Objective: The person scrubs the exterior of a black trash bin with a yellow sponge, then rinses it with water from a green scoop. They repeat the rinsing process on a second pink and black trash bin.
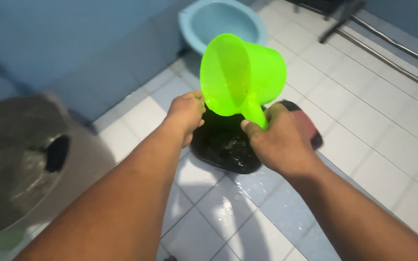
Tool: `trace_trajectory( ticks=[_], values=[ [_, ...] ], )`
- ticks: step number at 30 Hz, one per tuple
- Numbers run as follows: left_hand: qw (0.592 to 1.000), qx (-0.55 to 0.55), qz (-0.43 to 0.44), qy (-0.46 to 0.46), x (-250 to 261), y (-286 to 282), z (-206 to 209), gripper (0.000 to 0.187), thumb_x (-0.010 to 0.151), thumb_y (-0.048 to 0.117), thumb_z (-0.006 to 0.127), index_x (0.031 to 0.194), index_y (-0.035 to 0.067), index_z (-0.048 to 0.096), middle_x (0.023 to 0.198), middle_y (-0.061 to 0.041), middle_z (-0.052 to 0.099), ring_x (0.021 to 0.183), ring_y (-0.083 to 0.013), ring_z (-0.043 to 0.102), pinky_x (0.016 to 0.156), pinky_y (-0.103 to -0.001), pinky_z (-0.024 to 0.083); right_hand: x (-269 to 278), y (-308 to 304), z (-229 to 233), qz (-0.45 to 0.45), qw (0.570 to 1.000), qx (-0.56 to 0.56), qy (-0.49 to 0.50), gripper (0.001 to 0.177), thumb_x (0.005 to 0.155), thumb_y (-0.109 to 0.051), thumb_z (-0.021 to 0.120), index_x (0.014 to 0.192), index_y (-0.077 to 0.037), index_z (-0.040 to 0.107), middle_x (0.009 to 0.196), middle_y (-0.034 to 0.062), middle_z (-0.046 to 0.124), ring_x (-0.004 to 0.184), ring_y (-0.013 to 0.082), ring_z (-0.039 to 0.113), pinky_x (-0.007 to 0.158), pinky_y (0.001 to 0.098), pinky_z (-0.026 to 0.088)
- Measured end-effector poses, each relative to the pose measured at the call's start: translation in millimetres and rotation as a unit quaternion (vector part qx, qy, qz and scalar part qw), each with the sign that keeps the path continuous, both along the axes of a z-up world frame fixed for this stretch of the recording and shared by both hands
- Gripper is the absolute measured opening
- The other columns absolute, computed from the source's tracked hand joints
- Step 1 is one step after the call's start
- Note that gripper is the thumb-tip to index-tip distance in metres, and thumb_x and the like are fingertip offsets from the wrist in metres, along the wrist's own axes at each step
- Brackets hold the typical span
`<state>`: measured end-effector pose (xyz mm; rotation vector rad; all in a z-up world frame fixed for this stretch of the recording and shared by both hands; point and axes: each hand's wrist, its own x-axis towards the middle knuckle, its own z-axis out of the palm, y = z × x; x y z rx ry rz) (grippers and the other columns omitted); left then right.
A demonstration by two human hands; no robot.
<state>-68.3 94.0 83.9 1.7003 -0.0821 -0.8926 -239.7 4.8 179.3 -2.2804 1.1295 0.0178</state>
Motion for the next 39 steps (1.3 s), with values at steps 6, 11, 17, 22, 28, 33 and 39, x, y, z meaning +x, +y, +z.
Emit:
trace_trajectory(
  ticks=[6, 11, 17, 22, 28, 33, 39],
  values=[
    [0.996, -0.005, 0.088, -0.019, 49, 100, 11, 0.052, 0.092, 0.004, 0.046, 0.142, 0.015, 0.057, 0.144, -0.001, 0.061, 0.126, -0.0167, 0.056, 0.102, -0.038, 0.047, 57, 64, 6, 0.076, 0.994, 0.058, -0.057, 0.044, 0.087, -0.033, 0.07, 0.113, 0.003, 0.064, 0.103, 0.0242, 0.073, 0.1, 0.0358, 0.071, 0.09, 0.045, 0.052],
    [0.987, -0.005, 0.16, -0.015, 82, 180, 7, 0.05, 0.092, 0.011, 0.051, 0.141, 0.016, 0.059, 0.144, -0.001, 0.06, 0.127, -0.0177, 0.056, 0.104, -0.041, 0.046, 105, 121, 0, 0.158, 0.982, 0.059, -0.08, 0.046, 0.083, -0.027, 0.07, 0.115, 0.004, 0.062, 0.106, 0.026, 0.071, 0.105, 0.0365, 0.07, 0.093, 0.0439, 0.051],
    [0.972, -0.002, 0.234, 0.001, 99, 279, -13, 0.059, 0.092, 0.039, 0.055, 0.145, 0.013, 0.057, 0.148, -0.009, 0.058, 0.131, -0.0254, 0.055, 0.106, -0.046, 0.044, 148, 204, -24, 0.203, 0.977, 0.053, -0.036, 0.047, 0.078, -0.023, 0.068, 0.117, 0.002, 0.063, 0.109, 0.0262, 0.072, 0.106, 0.0381, 0.07, 0.095, 0.0445, 0.052],
    [0.963, -0.025, 0.268, 0.032, 104, 348, -16, 0.076, 0.092, 0.056, 0.049, 0.155, 0.014, 0.04, 0.159, -0.009, 0.044, 0.143, -0.0277, 0.044, 0.112, -0.048, 0.036, 175, 263, -43, 0.26, 0.964, 0.048, -0.027, 0.046, 0.079, -0.021, 0.066, 0.119, 0.002, 0.06, 0.107, 0.0283, 0.07, 0.105, 0.0423, 0.068, 0.094, 0.046, 0.052],
    [0.938, -0.031, 0.337, 0.077, 108, 413, -35, 0.091, 0.091, 0.067, 0.049, 0.155, 0.003, 0.038, 0.161, -0.014, 0.041, 0.146, -0.0315, 0.041, 0.115, -0.051, 0.033, 196, 315, -57, 0.309, 0.947, 0.02, 0.085, 0.039, 0.088, -0.02, 0.063, 0.121, -0.003, 0.054, 0.108, 0.0254, 0.07, 0.103, 0.0412, 0.069, 0.094, 0.0492, 0.052],
    [0.932, 0.01, 0.353, 0.077, 113, 446, -58, 0.096, 0.088, 0.073, 0.042, 0.152, 0.003, 0.043, 0.156, -0.013, 0.05, 0.134, -0.0285, 0.05, 0.101, -0.045, 0.042, 204, 337, -72, 0.346, 0.924, -0.036, 0.159, 0.037, 0.093, -0.023, 0.064, 0.123, -0.004, 0.052, 0.109, 0.0229, 0.072, 0.106, 0.038, 0.07, 0.097, 0.0488, 0.052],
    [0.914, 0.028, 0.39, 0.105, 104, 459, -61, 0.092, 0.085, 0.075, 0.044, 0.143, 0.005, 0.059, 0.14, -0.006, 0.066, 0.102, -0.0199, 0.055, 0.087, -0.037, 0.049, 208, 351, -87, 0.344, 0.922, -0.053, 0.169, 0.039, 0.094, -0.026, 0.064, 0.127, -0.008, 0.051, 0.12, 0.0162, 0.068, 0.114, 0.0366, 0.065, 0.099, 0.048, 0.051]
  ],
)
